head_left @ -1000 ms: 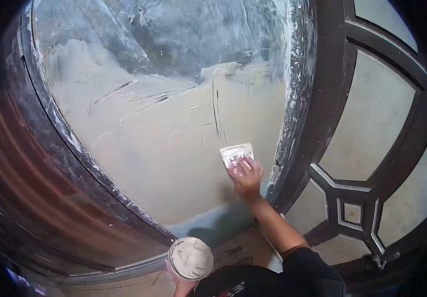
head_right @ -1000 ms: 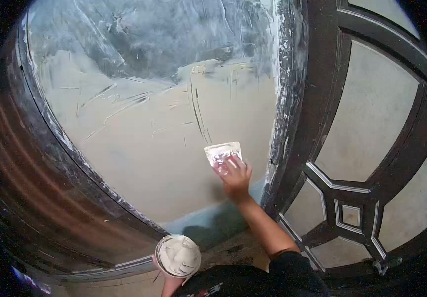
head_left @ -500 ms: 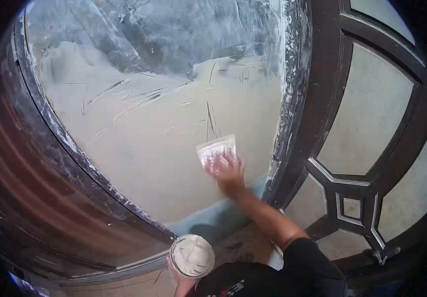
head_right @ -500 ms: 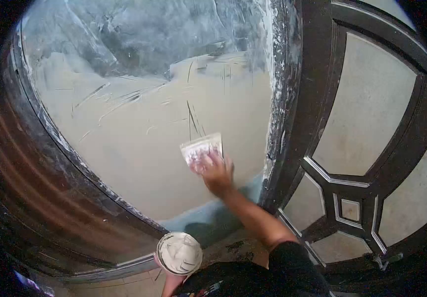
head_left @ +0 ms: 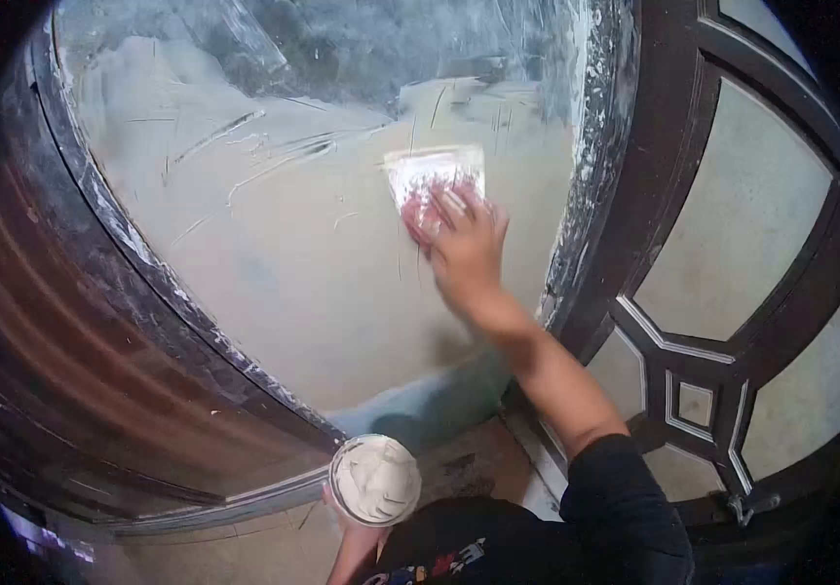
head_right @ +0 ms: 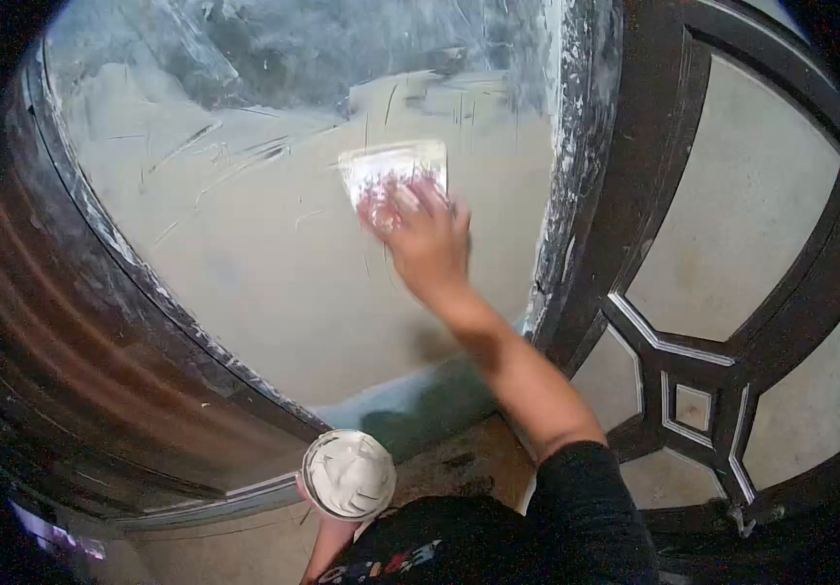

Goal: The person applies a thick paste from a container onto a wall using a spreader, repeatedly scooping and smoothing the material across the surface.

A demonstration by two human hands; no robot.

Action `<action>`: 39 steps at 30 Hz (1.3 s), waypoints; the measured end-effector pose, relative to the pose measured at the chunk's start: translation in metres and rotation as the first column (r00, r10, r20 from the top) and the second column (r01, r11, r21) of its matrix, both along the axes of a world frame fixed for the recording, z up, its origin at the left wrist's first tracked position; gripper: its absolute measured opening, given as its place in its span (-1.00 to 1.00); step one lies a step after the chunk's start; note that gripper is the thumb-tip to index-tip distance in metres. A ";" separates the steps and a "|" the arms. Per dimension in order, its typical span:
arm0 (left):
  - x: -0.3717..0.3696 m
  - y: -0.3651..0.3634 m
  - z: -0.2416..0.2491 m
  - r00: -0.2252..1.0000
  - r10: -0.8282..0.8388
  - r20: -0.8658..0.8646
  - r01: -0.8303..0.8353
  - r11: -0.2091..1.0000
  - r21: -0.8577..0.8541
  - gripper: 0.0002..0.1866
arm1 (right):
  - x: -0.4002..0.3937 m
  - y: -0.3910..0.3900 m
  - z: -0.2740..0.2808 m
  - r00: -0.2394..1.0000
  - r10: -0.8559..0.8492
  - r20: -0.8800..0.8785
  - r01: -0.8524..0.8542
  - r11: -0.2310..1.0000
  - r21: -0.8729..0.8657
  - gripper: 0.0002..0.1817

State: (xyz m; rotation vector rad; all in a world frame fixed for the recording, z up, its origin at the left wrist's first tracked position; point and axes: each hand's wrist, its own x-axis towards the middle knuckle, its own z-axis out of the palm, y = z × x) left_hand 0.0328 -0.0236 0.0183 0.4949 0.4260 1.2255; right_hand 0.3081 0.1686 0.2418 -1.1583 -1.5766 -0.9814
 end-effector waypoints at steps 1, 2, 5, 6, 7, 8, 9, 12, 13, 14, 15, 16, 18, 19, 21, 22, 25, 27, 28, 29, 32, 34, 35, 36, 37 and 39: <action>0.000 -0.001 0.002 1.000 -0.003 -0.002 0.003 1.000 -0.004 -0.02 | -0.004 0.002 -0.036 1.000 -0.015 0.026 0.015 1.000 -0.018 -0.63; 0.001 -0.001 0.005 1.000 0.006 0.002 -0.006 0.999 -0.040 0.00 | -0.006 -0.003 -0.081 0.998 0.066 -0.006 -0.066 0.994 -0.089 -0.65; 0.000 0.000 0.008 0.999 0.022 -0.036 -0.025 0.998 -0.064 0.00 | -0.005 -0.020 -0.231 0.993 0.114 -0.024 -0.116 0.955 -0.272 -0.54; 0.000 0.000 0.009 0.996 0.027 -0.083 -0.031 0.998 -0.055 -0.01 | -0.007 -0.040 -0.238 0.994 0.106 -0.026 -0.109 0.947 -0.302 -0.50; 0.002 -0.002 0.014 0.999 0.027 -0.046 -0.030 0.998 -0.051 -0.03 | -0.008 -0.055 -0.242 0.995 0.096 -0.030 -0.100 0.938 -0.333 -0.47; 0.001 -0.002 0.013 0.998 0.027 -0.049 -0.029 0.998 -0.050 -0.03 | -0.006 -0.066 -0.245 0.995 0.095 -0.032 -0.100 0.938 -0.332 -0.47; -0.001 -0.002 0.009 0.998 0.030 -0.048 -0.033 0.997 -0.066 -0.03 | -0.002 -0.074 -0.246 0.988 0.114 -0.109 -0.151 0.877 -0.456 -0.46; -0.006 0.002 0.000 0.998 0.027 0.058 -0.020 0.992 -0.128 -0.04 | 0.016 -0.083 -0.237 0.942 0.195 -0.273 -0.325 0.736 -0.594 -0.54; -0.001 0.005 0.013 0.998 0.020 0.057 -0.015 0.996 -0.089 -0.05 | 0.015 -0.087 -0.226 0.796 0.130 -0.591 -0.517 0.653 -0.553 -0.61; 0.002 0.006 0.023 0.998 0.018 0.056 -0.015 0.998 -0.055 -0.06 | 0.014 -0.093 -0.216 0.556 0.018 -0.831 -0.685 0.576 -0.446 -0.67; 0.003 0.008 0.028 0.989 -0.013 0.148 0.022 0.998 -0.061 -0.06 | 0.006 -0.102 -0.179 0.307 -0.104 -0.946 -0.809 0.495 -0.316 -0.70; 0.005 0.010 0.035 0.994 0.002 0.106 0.001 1.000 -0.025 -0.04 | 0.005 -0.108 -0.161 0.307 -0.110 -0.945 -0.819 0.476 -0.321 -0.70; 0.011 0.018 0.047 0.964 0.005 0.267 0.011 0.998 -0.058 0.00 | 0.003 -0.113 -0.145 0.158 0.012 -0.987 -0.937 0.318 -0.146 -0.69; 0.014 0.021 0.054 0.964 0.024 0.267 -0.007 0.998 -0.063 0.00 | 0.001 -0.112 -0.148 0.095 0.071 -0.993 -0.960 0.269 -0.073 -0.72; 0.020 0.027 0.071 0.968 -0.027 0.249 0.007 0.997 0.079 0.04 | -0.004 -0.115 -0.160 0.105 0.241 -0.965 -0.975 0.215 -0.053 -0.70; 0.023 0.028 0.080 0.953 -0.042 0.301 0.018 0.997 0.080 0.06 | -0.006 -0.116 -0.160 0.107 0.406 -0.908 -0.983 0.178 -0.036 -0.65; 0.032 0.028 0.089 0.924 -0.084 0.373 0.044 0.992 0.114 0.07 | -0.010 -0.126 -0.146 0.225 0.388 -0.894 -0.968 0.194 -0.160 -0.68; 0.039 0.026 0.094 0.941 -0.048 0.335 0.016 0.995 0.098 0.09 | -0.006 -0.128 -0.139 0.330 0.375 -0.866 -0.941 0.205 -0.269 -0.70; 0.042 0.027 0.091 0.905 -0.050 0.422 0.001 0.993 0.116 0.11 | -0.004 -0.128 -0.137 0.436 0.462 -0.772 -0.898 0.274 -0.343 -0.72; 0.045 0.027 0.091 0.902 -0.071 0.425 0.016 0.991 0.133 0.11 | -0.001 -0.128 -0.136 0.533 0.533 -0.657 -0.846 0.351 -0.401 -0.74; 0.051 0.023 0.087 0.924 -0.063 0.377 0.015 0.991 0.130 0.10 | 0.015 -0.122 -0.140 0.667 0.565 -0.486 -0.742 0.441 -0.506 -0.75; 0.053 0.020 0.082 0.946 -0.035 0.322 -0.001 0.994 0.110 0.10 | 0.020 -0.120 -0.152 0.667 0.559 -0.493 -0.739 0.410 -0.535 -0.73; 0.054 0.019 0.078 0.950 -0.017 0.310 -0.011 0.996 0.090 0.10 | 0.022 -0.122 -0.155 0.635 0.508 -0.582 -0.773 0.417 -0.478 -0.75; 0.058 0.019 0.076 0.954 -0.004 0.299 -0.018 0.997 0.074 0.09 | 0.025 -0.123 -0.150 0.594 0.456 -0.663 -0.798 0.434 -0.418 -0.76; 0.062 0.017 0.077 0.954 -0.025 0.300 0.000 0.996 0.085 0.09 | 0.029 -0.124 -0.144 0.625 0.413 -0.663 -0.766 0.488 -0.419 -0.76; 0.066 0.016 0.072 0.944 -0.051 0.326 0.024 0.996 0.087 0.09 | 0.038 -0.117 -0.108 0.600 0.454 -0.659 -0.763 0.572 -0.300 -0.74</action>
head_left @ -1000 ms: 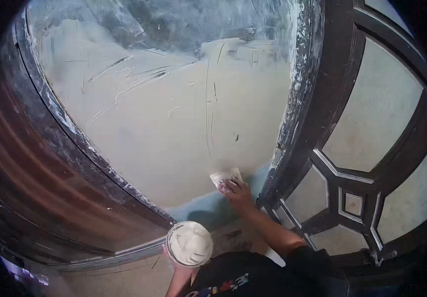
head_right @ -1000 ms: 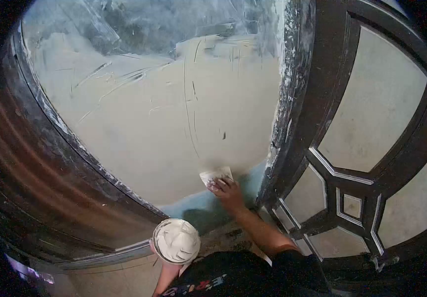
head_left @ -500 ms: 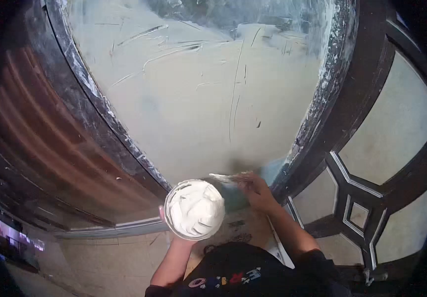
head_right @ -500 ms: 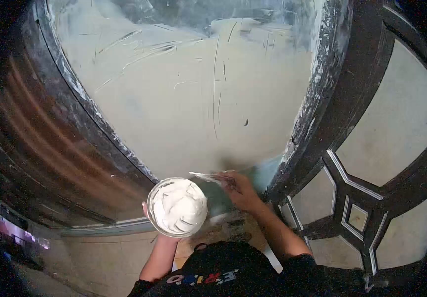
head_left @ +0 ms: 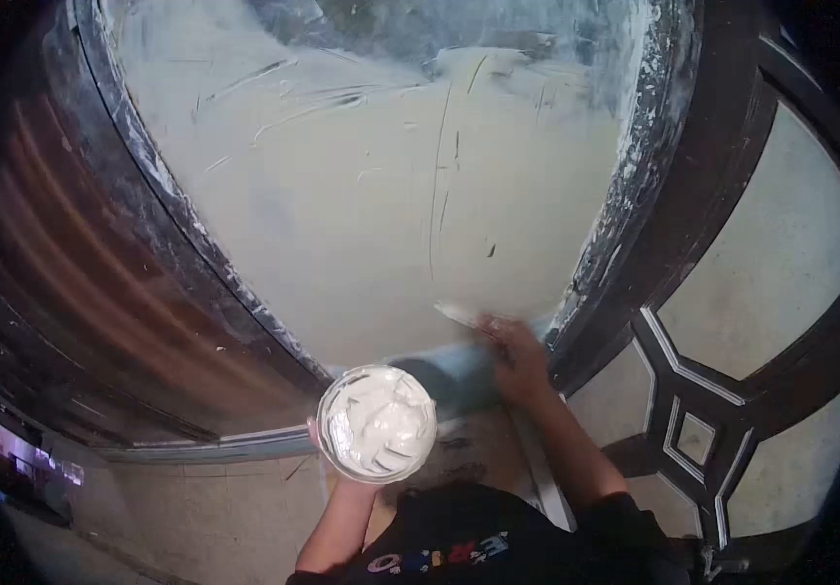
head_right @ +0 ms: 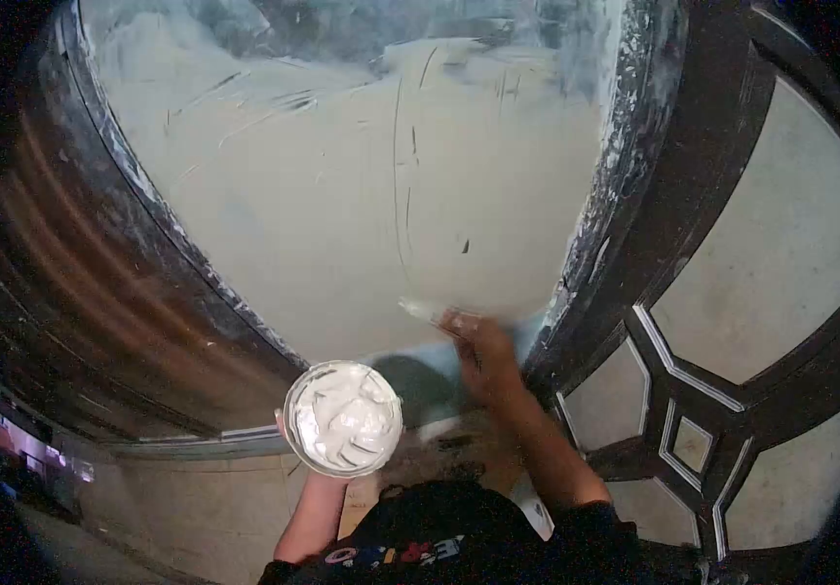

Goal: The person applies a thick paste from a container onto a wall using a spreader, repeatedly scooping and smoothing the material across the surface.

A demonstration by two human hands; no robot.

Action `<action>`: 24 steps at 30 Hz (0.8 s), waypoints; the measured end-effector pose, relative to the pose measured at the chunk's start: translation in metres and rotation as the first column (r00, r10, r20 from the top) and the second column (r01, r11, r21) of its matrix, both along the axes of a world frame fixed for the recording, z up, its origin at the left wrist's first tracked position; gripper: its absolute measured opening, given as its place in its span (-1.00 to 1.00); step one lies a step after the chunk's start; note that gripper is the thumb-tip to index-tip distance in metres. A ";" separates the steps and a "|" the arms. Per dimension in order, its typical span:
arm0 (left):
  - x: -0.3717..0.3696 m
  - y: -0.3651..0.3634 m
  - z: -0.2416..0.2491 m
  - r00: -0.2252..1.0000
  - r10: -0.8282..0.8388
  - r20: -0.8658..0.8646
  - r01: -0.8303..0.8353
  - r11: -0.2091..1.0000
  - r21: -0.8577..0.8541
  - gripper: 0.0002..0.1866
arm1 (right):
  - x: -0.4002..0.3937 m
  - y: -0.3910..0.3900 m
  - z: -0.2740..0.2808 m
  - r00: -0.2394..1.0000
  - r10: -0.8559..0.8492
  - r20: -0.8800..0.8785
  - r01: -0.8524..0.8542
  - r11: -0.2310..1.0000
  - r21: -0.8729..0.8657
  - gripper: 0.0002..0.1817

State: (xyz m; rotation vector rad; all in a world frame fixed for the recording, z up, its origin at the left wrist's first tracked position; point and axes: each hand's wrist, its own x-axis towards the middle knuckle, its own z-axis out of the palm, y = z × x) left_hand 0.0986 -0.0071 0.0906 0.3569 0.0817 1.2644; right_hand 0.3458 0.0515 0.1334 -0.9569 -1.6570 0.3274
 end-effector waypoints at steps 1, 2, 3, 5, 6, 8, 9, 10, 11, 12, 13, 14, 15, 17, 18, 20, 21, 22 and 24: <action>0.005 -0.002 0.001 0.998 0.059 -0.018 -0.059 0.998 -0.036 0.09 | 0.005 0.006 0.025 0.996 -0.041 -0.078 0.049 0.994 0.102 -0.72; 0.006 -0.002 0.000 0.998 0.055 -0.018 -0.056 0.998 -0.042 0.09 | 0.015 0.016 0.050 0.956 -0.274 0.107 0.232 0.925 0.300 -0.69; 0.006 -0.002 -0.001 0.998 0.054 -0.020 -0.055 0.997 -0.051 0.08 | 0.026 0.028 0.078 0.826 -0.513 0.233 0.346 0.788 0.509 -0.66; 0.004 -0.003 -0.004 0.999 0.035 -0.035 -0.037 0.998 -0.053 0.08 | 0.024 0.047 0.144 0.817 -0.552 0.167 0.341 0.695 0.633 -0.52; 0.004 -0.004 -0.003 0.999 0.021 -0.049 -0.024 0.998 -0.054 0.07 | 0.016 0.065 0.164 0.793 -0.595 0.130 0.380 0.650 0.658 -0.54; 0.006 -0.005 -0.002 0.999 0.024 -0.024 -0.025 0.996 -0.084 0.07 | -0.005 0.092 0.181 0.738 -0.662 0.131 0.414 0.598 0.686 -0.56; 0.004 -0.005 -0.006 0.997 0.014 -0.069 -0.020 0.996 -0.088 0.07 | -0.016 0.101 0.181 0.705 -0.688 0.172 0.412 0.594 0.691 -0.57; 0.002 -0.005 -0.013 0.997 0.011 -0.070 -0.017 0.996 -0.089 0.07 | -0.022 0.122 0.160 0.684 -0.689 0.240 0.380 0.618 0.688 -0.66; -0.001 -0.004 -0.021 0.997 0.007 -0.078 -0.012 0.998 -0.061 0.08 | -0.029 0.128 0.133 0.641 -0.715 0.281 0.395 0.620 0.678 -0.70; 0.000 -0.008 -0.025 0.996 0.008 -0.090 -0.011 0.999 -0.030 0.08 | -0.034 0.120 0.099 0.599 -0.735 0.316 0.411 0.622 0.667 -0.73; 0.001 -0.014 -0.018 0.995 0.039 -0.097 -0.044 0.998 -0.051 0.05 | -0.034 0.110 0.057 0.533 -0.702 0.472 0.402 0.701 0.589 -0.68; -0.003 -0.019 -0.018 0.991 0.048 -0.127 -0.056 0.997 -0.058 0.03 | -0.035 0.102 0.020 0.669 -0.610 0.425 0.371 0.769 0.520 -0.69; -0.011 -0.024 -0.022 0.986 0.064 -0.152 -0.074 0.995 -0.062 0.02 | -0.042 0.100 -0.087 0.653 -0.661 0.369 0.555 0.750 0.360 -0.70; -0.021 -0.032 -0.038 0.981 0.106 -0.162 -0.128 0.983 -0.130 0.03 | -0.024 0.059 -0.127 0.677 -0.530 0.510 0.368 0.844 0.390 -0.67; -0.026 -0.035 -0.042 0.973 0.145 -0.181 -0.180 0.964 -0.195 0.04 | -0.021 0.045 -0.127 0.725 -0.464 0.510 0.319 0.881 0.349 -0.66; -0.031 -0.039 -0.039 0.965 0.161 -0.206 -0.192 0.971 -0.144 0.01 | -0.009 0.039 -0.125 0.716 -0.474 0.513 0.351 0.879 0.322 -0.64; -0.035 -0.041 -0.038 0.959 0.173 -0.226 -0.200 0.974 -0.103 -0.02 | -0.006 0.035 -0.123 0.704 -0.479 0.524 0.382 0.878 0.289 -0.62; -0.041 -0.038 -0.044 0.965 0.142 -0.219 -0.171 0.977 -0.123 -0.02 | -0.003 0.039 -0.106 0.788 -0.460 0.409 0.380 0.886 0.265 -0.65; -0.046 -0.032 -0.047 0.978 0.112 -0.177 -0.132 0.985 -0.109 -0.02 | 0.000 0.048 -0.067 0.927 -0.320 0.197 0.291 0.943 0.160 -0.69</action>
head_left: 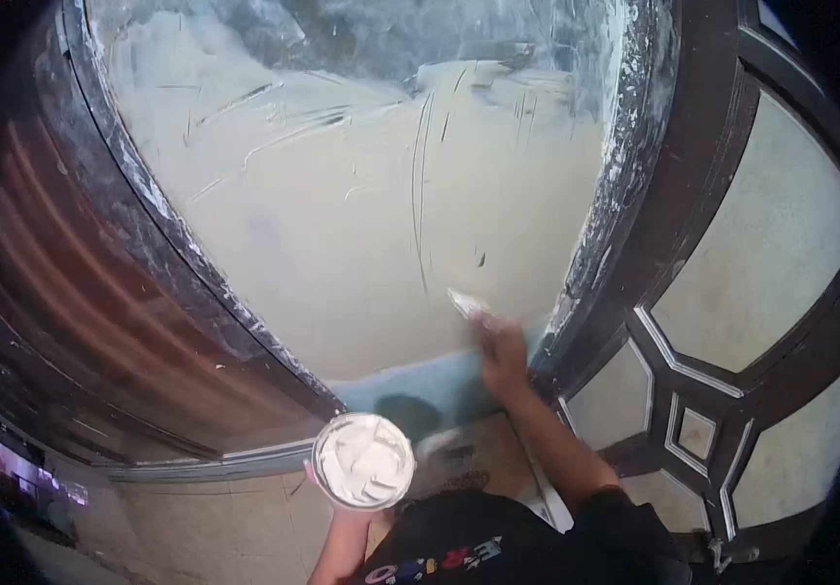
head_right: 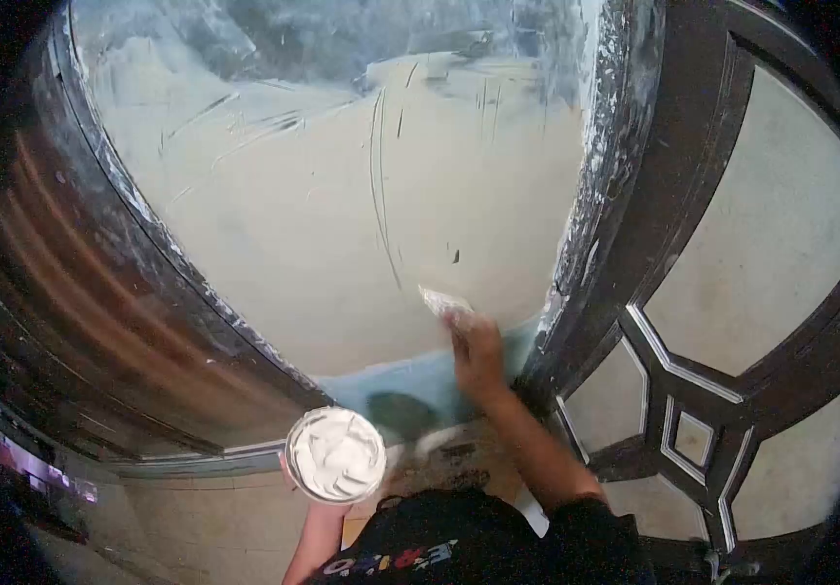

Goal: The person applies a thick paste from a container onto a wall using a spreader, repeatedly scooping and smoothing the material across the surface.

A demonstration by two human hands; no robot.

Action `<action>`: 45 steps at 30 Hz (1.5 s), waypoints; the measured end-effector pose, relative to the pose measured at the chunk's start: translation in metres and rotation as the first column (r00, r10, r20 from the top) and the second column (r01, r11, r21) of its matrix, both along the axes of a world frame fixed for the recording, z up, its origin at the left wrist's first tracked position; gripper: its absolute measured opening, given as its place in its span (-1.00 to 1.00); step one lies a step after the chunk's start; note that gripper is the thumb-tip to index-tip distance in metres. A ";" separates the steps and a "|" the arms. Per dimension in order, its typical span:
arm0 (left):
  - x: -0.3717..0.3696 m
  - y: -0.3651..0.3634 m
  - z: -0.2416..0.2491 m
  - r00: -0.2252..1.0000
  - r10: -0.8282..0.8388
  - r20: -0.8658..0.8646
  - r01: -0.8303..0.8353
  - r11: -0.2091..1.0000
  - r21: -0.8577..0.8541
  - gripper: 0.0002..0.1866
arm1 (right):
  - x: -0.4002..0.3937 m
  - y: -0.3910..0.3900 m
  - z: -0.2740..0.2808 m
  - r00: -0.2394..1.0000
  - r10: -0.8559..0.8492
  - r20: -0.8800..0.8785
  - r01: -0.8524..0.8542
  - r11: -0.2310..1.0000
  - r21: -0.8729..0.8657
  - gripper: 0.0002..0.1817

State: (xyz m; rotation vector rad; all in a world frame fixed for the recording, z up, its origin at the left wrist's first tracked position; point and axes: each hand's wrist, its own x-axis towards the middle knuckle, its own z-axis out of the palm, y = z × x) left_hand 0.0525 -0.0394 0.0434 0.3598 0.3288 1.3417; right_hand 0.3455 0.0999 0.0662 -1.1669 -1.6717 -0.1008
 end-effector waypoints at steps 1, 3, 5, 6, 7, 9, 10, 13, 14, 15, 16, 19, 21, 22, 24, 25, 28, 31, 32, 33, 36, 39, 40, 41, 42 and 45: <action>-0.001 0.003 0.003 0.999 -0.030 0.040 0.029 0.999 0.023 -0.02 | -0.001 -0.001 0.019 0.955 0.154 -0.254 -0.159 0.987 0.002 -0.71; 0.002 0.008 0.019 0.998 -0.015 0.063 0.013 1.000 0.021 -0.01 | -0.016 -0.013 0.069 0.750 0.280 -0.600 -0.405 0.911 -0.081 -0.70; 0.000 0.017 0.031 0.997 -0.061 0.046 0.059 0.997 0.041 0.03 | -0.029 -0.024 0.091 0.422 0.287 -0.860 -0.635 0.771 -0.055 -0.68; 0.003 0.021 0.042 0.988 -0.096 0.119 0.079 0.987 0.138 0.07 | -0.035 -0.028 0.094 0.394 0.290 -0.872 -0.679 0.732 -0.063 -0.67; 0.001 0.024 0.049 0.989 -0.088 0.122 0.071 0.988 0.139 0.07 | -0.041 -0.032 0.095 0.365 0.290 -0.885 -0.720 0.690 -0.071 -0.65; -0.001 0.029 0.060 0.996 -0.057 0.075 0.050 0.994 0.101 0.10 | -0.049 -0.039 0.091 0.383 0.330 -0.863 -0.733 0.676 -0.067 -0.63; -0.002 0.033 0.066 0.989 -0.118 0.090 0.099 0.976 0.195 0.10 | -0.054 -0.043 0.089 0.392 0.357 -0.848 -0.746 0.663 -0.066 -0.62; -0.003 0.039 0.074 0.946 -0.142 0.293 0.086 0.977 0.197 0.09 | -0.067 -0.051 0.084 0.359 0.380 -0.853 -0.784 0.619 -0.054 -0.64; -0.004 0.039 0.077 0.945 -0.137 0.296 0.080 0.977 0.196 0.09 | -0.070 -0.051 0.079 0.376 0.446 -0.812 -0.790 0.612 -0.030 -0.67; -0.005 0.038 0.080 0.949 -0.147 0.279 0.099 0.979 0.181 0.10 | -0.073 -0.052 0.076 0.392 0.509 -0.766 -0.796 0.605 -0.006 -0.69; -0.005 0.038 0.084 0.952 -0.160 0.261 0.119 0.979 0.168 0.10 | -0.074 -0.052 0.077 0.393 0.511 -0.764 -0.798 0.603 -0.008 -0.69; -0.005 0.040 0.090 0.970 -0.089 0.225 0.049 0.982 0.181 0.13 | -0.079 -0.054 0.080 0.763 0.581 -0.282 -0.636 0.754 -0.167 -0.78; -0.009 0.039 0.089 0.971 -0.099 0.217 0.055 0.978 0.201 0.13 | -0.074 -0.049 0.082 0.816 0.562 -0.133 -0.577 0.786 -0.222 -0.74; -0.011 0.038 0.089 0.972 -0.111 0.208 0.064 0.973 0.224 0.13 | -0.069 -0.045 0.084 0.846 0.532 0.022 -0.509 0.820 -0.262 -0.69; -0.014 0.037 0.087 0.969 -0.096 0.228 0.043 0.972 0.229 0.12 | -0.064 -0.036 0.091 0.868 0.473 0.149 -0.419 0.860 -0.292 -0.54; -0.015 0.036 0.085 0.965 -0.082 0.250 0.022 0.972 0.233 0.11 | -0.058 -0.033 0.100 0.872 0.464 0.155 -0.410 0.867 -0.285 -0.54; -0.019 0.033 0.074 0.958 -0.106 0.267 0.055 0.980 0.192 0.04 | -0.036 -0.021 0.156 0.948 0.049 0.315 -0.102 0.983 0.155 -0.56; -0.015 0.030 0.075 0.958 -0.170 0.230 0.119 0.969 0.217 0.03 | -0.028 -0.001 0.238 0.929 -0.296 0.221 0.143 0.839 0.525 -0.56; -0.015 0.029 0.071 0.962 -0.135 0.237 0.097 0.981 0.165 0.03 | -0.028 0.013 0.257 0.911 -0.358 0.203 0.191 0.804 0.563 -0.59; -0.016 0.028 0.067 0.965 -0.101 0.242 0.075 0.991 0.114 0.02 | -0.031 0.022 0.268 0.889 -0.420 0.182 0.239 0.765 0.598 -0.61; -0.016 0.028 0.056 0.980 -0.082 0.184 0.063 0.992 0.106 0.01 | -0.041 0.051 0.224 0.851 -0.458 0.256 0.307 0.830 0.465 -0.58; -0.021 0.024 0.046 0.983 -0.080 0.166 0.060 0.991 0.124 0.01 | -0.050 0.049 0.097 0.778 -0.497 0.385 0.369 0.857 0.360 -0.74; -0.024 0.022 0.044 0.990 -0.067 0.122 0.052 0.991 0.124 0.01 | -0.051 0.037 0.055 0.836 -0.405 0.369 0.358 0.914 0.192 -0.71; -0.026 0.018 0.041 0.995 -0.052 0.081 0.042 0.992 0.117 0.01 | -0.049 0.033 0.004 0.846 -0.419 0.331 0.337 0.900 0.277 -0.66; -0.027 0.012 0.039 0.982 -0.100 0.163 0.082 0.990 0.115 0.01 | -0.046 0.025 -0.046 0.853 -0.400 0.333 0.335 0.912 0.237 -0.71; -0.032 0.009 0.037 0.996 -0.024 0.090 0.016 0.996 0.089 0.00 | -0.037 0.012 -0.066 0.888 -0.336 0.314 0.270 0.933 0.236 -0.79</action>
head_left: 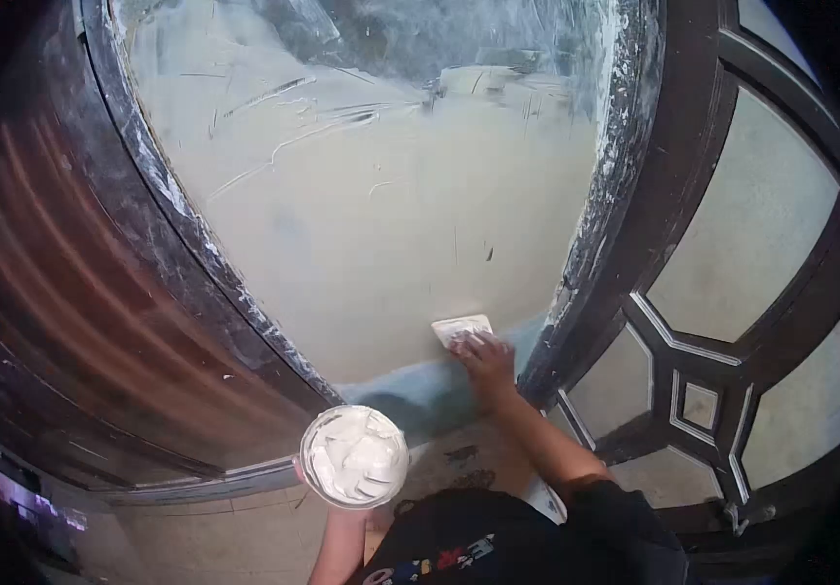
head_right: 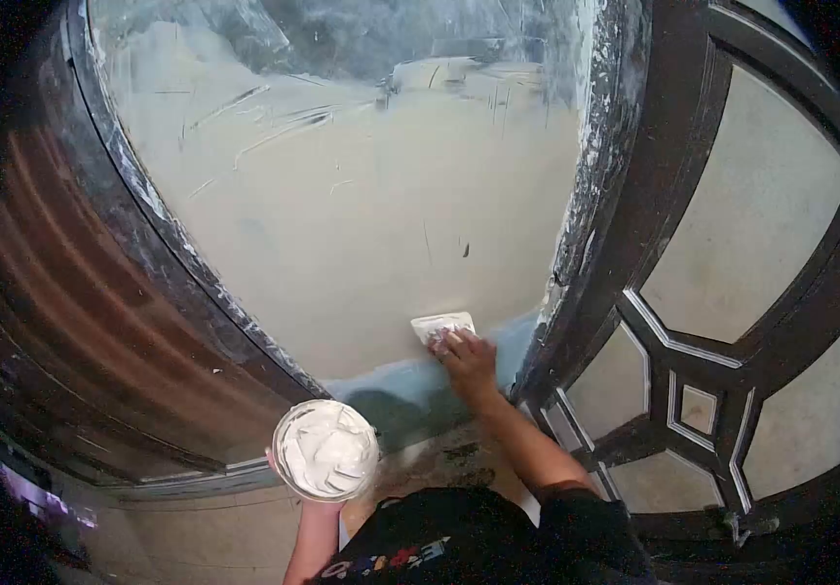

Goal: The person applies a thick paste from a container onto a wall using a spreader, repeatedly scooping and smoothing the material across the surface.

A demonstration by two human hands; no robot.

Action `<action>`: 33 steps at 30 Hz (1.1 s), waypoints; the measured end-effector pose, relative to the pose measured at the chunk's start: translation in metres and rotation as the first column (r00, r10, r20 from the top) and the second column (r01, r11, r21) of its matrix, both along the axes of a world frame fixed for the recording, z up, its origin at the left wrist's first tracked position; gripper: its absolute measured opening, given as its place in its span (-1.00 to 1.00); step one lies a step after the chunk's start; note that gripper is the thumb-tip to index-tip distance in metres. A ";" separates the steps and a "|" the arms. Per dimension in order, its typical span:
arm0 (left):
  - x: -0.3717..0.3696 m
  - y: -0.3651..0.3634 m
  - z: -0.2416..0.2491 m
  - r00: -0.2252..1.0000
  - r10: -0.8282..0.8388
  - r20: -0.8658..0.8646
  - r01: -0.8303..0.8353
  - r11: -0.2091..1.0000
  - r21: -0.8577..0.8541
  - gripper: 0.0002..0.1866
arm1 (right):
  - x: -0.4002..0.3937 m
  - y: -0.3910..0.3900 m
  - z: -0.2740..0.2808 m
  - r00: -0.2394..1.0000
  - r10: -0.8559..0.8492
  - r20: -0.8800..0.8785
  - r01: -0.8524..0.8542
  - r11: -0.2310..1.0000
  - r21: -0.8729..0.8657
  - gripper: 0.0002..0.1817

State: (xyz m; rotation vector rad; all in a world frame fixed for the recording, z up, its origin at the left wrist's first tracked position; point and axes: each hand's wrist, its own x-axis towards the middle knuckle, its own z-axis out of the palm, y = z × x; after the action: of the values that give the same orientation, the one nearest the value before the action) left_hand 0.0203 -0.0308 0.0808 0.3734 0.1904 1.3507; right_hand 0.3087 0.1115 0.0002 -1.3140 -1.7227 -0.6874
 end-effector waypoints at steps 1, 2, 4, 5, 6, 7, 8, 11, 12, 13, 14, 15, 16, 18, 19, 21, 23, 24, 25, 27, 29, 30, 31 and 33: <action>0.002 -0.002 0.004 1.000 0.018 0.011 -0.018 0.999 -0.027 0.00 | 0.001 -0.006 0.012 0.997 0.071 0.003 -0.071 0.996 0.047 -0.83; -0.001 0.000 -0.002 1.000 0.004 -0.027 -0.004 1.000 0.003 -0.01 | 0.005 -0.007 0.040 0.999 0.026 0.029 -0.027 0.998 0.064 -0.73; 0.003 0.003 -0.004 0.988 -0.044 0.146 0.050 0.998 -0.032 0.08 | 0.005 -0.012 0.140 0.999 -0.017 0.048 0.017 1.000 0.017 -0.58; 0.006 0.004 -0.002 0.988 -0.044 0.148 0.050 0.998 -0.038 0.08 | 0.004 -0.005 0.180 1.000 0.006 0.011 -0.007 0.997 0.071 -0.55; 0.010 0.006 0.001 0.993 -0.071 0.092 0.075 0.997 -0.036 0.07 | -0.001 0.006 0.214 1.000 0.018 0.020 -0.020 0.990 0.140 -0.56; 0.012 0.007 0.003 0.995 -0.098 0.036 0.099 0.995 -0.033 0.05 | -0.007 0.016 0.239 0.999 0.030 0.030 -0.035 0.977 0.210 -0.56; 0.014 0.009 0.003 0.993 -0.122 -0.011 0.122 0.993 -0.009 0.03 | -0.012 0.023 0.252 0.998 0.036 0.054 -0.046 0.981 0.190 -0.52; 0.019 0.009 -0.002 0.998 -0.056 -0.032 0.054 0.997 -0.053 0.02 | -0.032 0.040 0.199 0.991 -0.040 0.131 0.033 0.998 0.054 -0.57; 0.022 0.007 -0.002 0.999 -0.037 -0.015 0.035 0.994 -0.100 0.00 | -0.037 0.045 0.152 0.980 -0.089 0.178 0.091 0.996 -0.005 -0.59; 0.023 0.006 -0.001 1.000 -0.018 0.002 0.018 0.989 -0.147 -0.01 | -0.038 0.038 0.109 0.981 -0.058 0.185 0.063 0.998 -0.020 -0.61; 0.022 0.004 0.000 0.998 -0.015 -0.068 0.006 0.991 -0.131 -0.02 | -0.036 0.027 0.067 0.981 -0.027 0.194 0.034 0.999 -0.035 -0.63; 0.021 0.000 0.002 0.999 -0.043 -0.004 0.042 0.992 -0.116 -0.02 | -0.032 0.016 0.018 0.987 0.002 0.161 0.011 0.997 -0.075 -0.62; 0.021 -0.003 0.003 0.996 -0.070 0.060 0.076 0.992 -0.098 -0.03 | -0.026 0.006 -0.014 0.991 0.030 0.127 -0.016 0.993 -0.114 -0.61; 0.020 -0.009 0.004 0.998 -0.053 0.023 0.055 0.996 -0.075 -0.03 | -0.008 -0.014 -0.027 0.991 0.081 0.110 -0.059 0.979 -0.193 -0.61; 0.019 -0.011 0.006 0.999 -0.040 -0.018 0.039 0.998 -0.052 -0.03 | 0.000 -0.020 -0.027 0.989 0.125 0.085 -0.098 0.958 -0.269 -0.61; 0.017 -0.010 0.009 0.994 -0.015 -0.106 0.016 1.000 0.009 -0.03 | 0.017 -0.015 -0.015 0.988 0.147 0.049 -0.127 0.949 -0.289 -0.62; 0.018 -0.008 0.010 0.989 -0.003 -0.151 0.010 0.999 0.047 -0.03 | 0.036 -0.016 0.039 0.987 0.155 0.050 -0.135 0.950 -0.282 -0.68; 0.019 -0.007 0.009 0.997 -0.040 -0.070 0.043 0.998 0.045 -0.02 | 0.040 -0.014 0.076 0.994 0.095 0.050 -0.086 0.982 -0.170 -0.70; 0.020 -0.009 0.008 0.997 -0.078 0.010 0.077 0.996 0.038 -0.01 | 0.044 -0.013 0.109 0.999 0.035 0.041 -0.032 0.997 -0.063 -0.70; 0.022 -0.007 -0.005 0.994 -0.055 0.096 0.064 0.993 -0.102 0.03 | 0.052 -0.012 0.171 1.000 -0.003 -0.021 0.004 0.999 0.036 -0.58; 0.025 -0.005 -0.012 0.995 -0.028 -0.097 0.020 0.997 -0.080 0.05 | 0.058 0.010 0.179 1.000 -0.022 -0.019 0.022 1.000 0.017 -0.56; 0.027 -0.005 -0.014 0.994 -0.062 -0.092 0.055 0.995 -0.078 0.07 | 0.060 0.020 0.176 0.999 -0.036 -0.016 0.037 0.999 0.003 -0.53; 0.028 -0.005 -0.017 0.992 -0.094 -0.086 0.087 0.993 -0.075 0.09 | 0.059 0.030 0.154 0.998 -0.044 0.034 0.046 0.997 -0.061 -0.50; 0.033 -0.007 -0.026 0.993 -0.078 -0.090 0.065 0.988 -0.138 0.13 | 0.061 0.042 0.070 0.995 -0.030 0.099 0.035 0.998 -0.051 -0.54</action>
State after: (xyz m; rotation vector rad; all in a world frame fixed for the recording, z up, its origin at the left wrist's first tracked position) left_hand 0.0530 -0.0380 0.0544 0.3284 0.3426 1.2431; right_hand 0.3702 0.1531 0.0703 -1.3672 -1.8119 -0.7404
